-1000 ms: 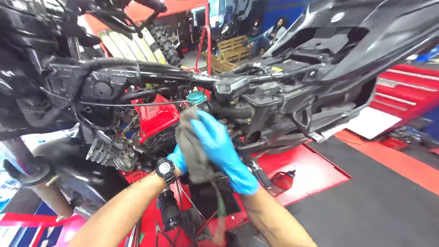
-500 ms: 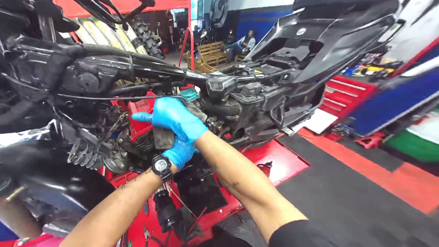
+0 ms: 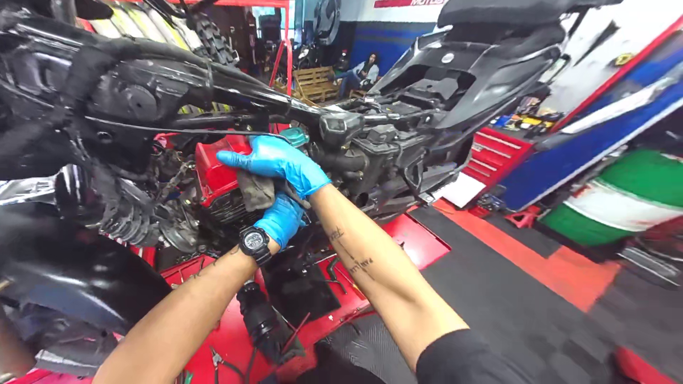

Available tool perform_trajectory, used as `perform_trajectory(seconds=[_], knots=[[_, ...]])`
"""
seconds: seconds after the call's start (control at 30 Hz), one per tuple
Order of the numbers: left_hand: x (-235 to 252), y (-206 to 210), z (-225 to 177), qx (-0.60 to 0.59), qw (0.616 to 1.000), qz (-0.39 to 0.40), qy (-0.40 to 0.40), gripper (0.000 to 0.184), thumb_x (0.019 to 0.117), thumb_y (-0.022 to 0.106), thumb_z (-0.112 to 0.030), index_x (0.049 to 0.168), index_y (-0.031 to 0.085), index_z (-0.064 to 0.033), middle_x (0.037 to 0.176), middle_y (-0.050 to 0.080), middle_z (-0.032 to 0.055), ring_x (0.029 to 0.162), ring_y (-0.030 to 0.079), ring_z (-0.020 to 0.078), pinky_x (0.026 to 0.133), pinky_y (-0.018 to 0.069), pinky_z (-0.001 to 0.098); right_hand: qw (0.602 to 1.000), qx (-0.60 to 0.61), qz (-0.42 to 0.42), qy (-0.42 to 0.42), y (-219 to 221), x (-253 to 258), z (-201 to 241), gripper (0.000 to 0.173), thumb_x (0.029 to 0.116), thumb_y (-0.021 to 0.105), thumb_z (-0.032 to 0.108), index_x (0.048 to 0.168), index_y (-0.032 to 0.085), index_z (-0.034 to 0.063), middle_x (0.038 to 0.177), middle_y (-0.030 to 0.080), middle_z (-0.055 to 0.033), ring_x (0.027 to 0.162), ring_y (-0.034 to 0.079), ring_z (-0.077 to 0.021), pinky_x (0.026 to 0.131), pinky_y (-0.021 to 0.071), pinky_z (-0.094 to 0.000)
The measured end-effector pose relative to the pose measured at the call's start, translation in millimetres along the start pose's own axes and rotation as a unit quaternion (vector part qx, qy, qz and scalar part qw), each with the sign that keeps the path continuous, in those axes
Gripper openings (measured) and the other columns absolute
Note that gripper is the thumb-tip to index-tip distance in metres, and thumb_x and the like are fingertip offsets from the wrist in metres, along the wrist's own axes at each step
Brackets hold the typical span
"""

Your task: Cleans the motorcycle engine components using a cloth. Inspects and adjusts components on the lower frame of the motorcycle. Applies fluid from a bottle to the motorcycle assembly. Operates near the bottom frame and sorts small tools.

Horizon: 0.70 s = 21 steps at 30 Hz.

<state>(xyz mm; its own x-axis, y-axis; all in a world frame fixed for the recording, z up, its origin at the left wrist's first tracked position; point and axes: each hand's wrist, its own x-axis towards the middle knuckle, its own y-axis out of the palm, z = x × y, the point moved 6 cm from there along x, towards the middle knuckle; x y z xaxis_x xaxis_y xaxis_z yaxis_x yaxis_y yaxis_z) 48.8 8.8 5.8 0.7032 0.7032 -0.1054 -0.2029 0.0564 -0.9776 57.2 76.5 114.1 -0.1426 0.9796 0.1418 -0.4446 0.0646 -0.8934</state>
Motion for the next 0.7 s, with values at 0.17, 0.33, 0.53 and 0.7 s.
perform_trajectory(seconds=[0.17, 0.33, 0.53, 0.7], knots=[[-16, 0, 1, -0.036, 0.997, 0.068, 0.016, 0.044, 0.1116, 0.036, -0.019, 0.142, 0.05, 0.0092, 0.147, 0.049, 0.0326, 0.141, 0.044, 0.048, 0.116, 0.0319, 0.0622, 0.994, -0.038, -0.096, 0.03, 6, -17, 4, 0.08, 0.0832, 0.053, 0.084, 0.083, 0.07, 0.0064, 0.085, 0.069, -0.0153, 0.086, 0.069, -0.0344, 0.072, 0.0545, -0.0582], [-8, 0, 1, -0.056, 0.998, 0.016, 0.005, 0.048, 0.1087, 0.047, -0.029, 0.138, 0.055, 0.0076, 0.143, 0.053, 0.0316, 0.138, 0.047, 0.0468, 0.113, 0.0351, 0.0607, 0.995, -0.033, -0.09, 0.016, 9, -30, -7, 0.086, 0.08, 0.057, 0.085, 0.109, 0.068, 0.0054, 0.095, 0.07, -0.0151, 0.092, 0.069, -0.0327, 0.077, 0.0558, -0.0558], [-8, 2, 3, -0.031, 0.999, -0.007, 0.007, 0.042, 0.1093, 0.042, -0.019, 0.138, 0.055, 0.0085, 0.143, 0.053, 0.0315, 0.137, 0.048, 0.0471, 0.112, 0.0366, 0.0617, 0.993, -0.047, -0.103, 0.016, 10, -13, 0, 0.082, 0.0818, 0.052, 0.086, 0.09, 0.072, 0.0068, 0.09, 0.071, -0.015, 0.092, 0.069, -0.0334, 0.078, 0.0544, -0.0575], [-4, 3, 1, 0.02, 1.0, 0.011, 0.006, 0.044, 0.1105, 0.039, -0.022, 0.134, 0.056, 0.011, 0.135, 0.057, 0.0339, 0.131, 0.052, 0.0491, 0.108, 0.0391, 0.063, 0.996, -0.035, -0.073, 0.022, 10, -11, -7, 0.081, 0.079, 0.056, 0.087, 0.088, 0.071, 0.0076, 0.089, 0.07, -0.0137, 0.088, 0.069, -0.0318, 0.074, 0.0551, -0.0561]])
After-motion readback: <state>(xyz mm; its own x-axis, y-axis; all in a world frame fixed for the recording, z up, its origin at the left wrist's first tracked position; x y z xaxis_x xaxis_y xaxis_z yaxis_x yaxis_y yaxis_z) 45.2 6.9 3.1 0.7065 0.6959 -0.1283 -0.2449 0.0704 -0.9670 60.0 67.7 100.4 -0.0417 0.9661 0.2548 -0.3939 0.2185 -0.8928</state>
